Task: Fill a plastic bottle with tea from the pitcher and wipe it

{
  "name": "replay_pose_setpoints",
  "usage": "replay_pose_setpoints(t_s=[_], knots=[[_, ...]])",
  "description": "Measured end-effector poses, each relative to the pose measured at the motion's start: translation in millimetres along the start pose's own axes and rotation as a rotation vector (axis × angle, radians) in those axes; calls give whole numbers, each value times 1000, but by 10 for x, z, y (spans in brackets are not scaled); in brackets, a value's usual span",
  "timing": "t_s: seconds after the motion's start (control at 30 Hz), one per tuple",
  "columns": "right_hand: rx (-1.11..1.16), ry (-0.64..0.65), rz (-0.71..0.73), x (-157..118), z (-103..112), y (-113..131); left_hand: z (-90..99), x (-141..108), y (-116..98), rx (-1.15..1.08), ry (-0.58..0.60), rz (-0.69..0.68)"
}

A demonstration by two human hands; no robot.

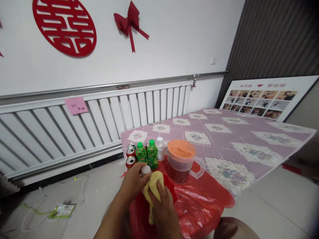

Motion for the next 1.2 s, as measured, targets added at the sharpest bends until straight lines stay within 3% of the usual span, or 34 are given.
replay_pose_setpoints(t_s=[0.13,0.23,0.37,0.6,0.77,1.03,1.2], knots=[[-32,-17,156,-86,-10,97,19,7,-27,4,24,13],[-25,32,171,-101,-32,90,28,3,-51,8,25,14],[23,48,42,-11,-10,20,36,-1,-76,1,34,10],[295,13,-197,303,80,-154,18,-1,-56,39,22,14],[418,70,-382,466,-3,-343,14,-7,-48,48,24,17],[413,175,-507,217,-280,-438,-23,-44,-74,99,-24,33],[427,115,-515,242,-134,-203,-29,-84,-107,153,-52,60]])
Point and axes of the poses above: each hand's wrist, its own x-axis towards the middle knuckle, its own z-axis out of the back of the hand, y = z × x, the point moved 3 cm from there along x, towards the middle knuckle, and after that the axes turned 5 degrees about z, right-handed, at the moved point
